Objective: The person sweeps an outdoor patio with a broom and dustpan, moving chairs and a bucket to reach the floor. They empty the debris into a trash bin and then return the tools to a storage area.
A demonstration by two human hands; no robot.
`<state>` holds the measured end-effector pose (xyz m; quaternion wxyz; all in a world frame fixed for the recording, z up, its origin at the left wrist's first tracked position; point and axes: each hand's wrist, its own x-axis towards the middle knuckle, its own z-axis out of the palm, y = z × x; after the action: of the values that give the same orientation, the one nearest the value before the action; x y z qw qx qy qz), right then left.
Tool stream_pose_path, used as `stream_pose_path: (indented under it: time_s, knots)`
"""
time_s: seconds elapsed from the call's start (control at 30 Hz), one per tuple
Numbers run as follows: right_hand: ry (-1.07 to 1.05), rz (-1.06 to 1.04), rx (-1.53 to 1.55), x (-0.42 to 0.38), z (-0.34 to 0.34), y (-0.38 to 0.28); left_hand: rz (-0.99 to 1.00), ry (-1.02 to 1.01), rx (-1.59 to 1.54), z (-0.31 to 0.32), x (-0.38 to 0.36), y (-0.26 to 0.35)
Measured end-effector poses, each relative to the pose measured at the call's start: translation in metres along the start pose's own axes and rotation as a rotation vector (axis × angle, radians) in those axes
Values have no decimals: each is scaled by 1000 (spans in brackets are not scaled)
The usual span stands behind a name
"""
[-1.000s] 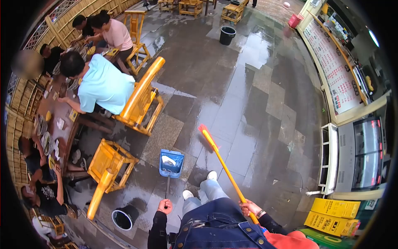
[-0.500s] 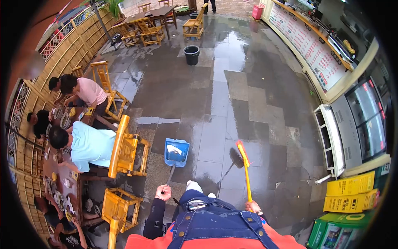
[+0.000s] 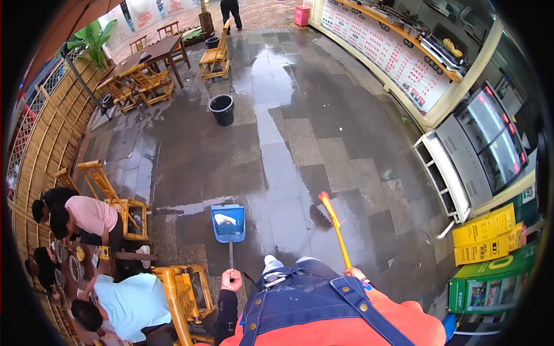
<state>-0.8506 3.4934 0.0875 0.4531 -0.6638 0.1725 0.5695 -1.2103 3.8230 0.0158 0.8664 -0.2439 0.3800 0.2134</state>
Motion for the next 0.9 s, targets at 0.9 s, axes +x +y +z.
stream_pose_path:
  time_s: [0.9]
  knots:
    - [-208, -158, 337, 328, 213, -633, -264, 45, 346, 654, 392, 192]
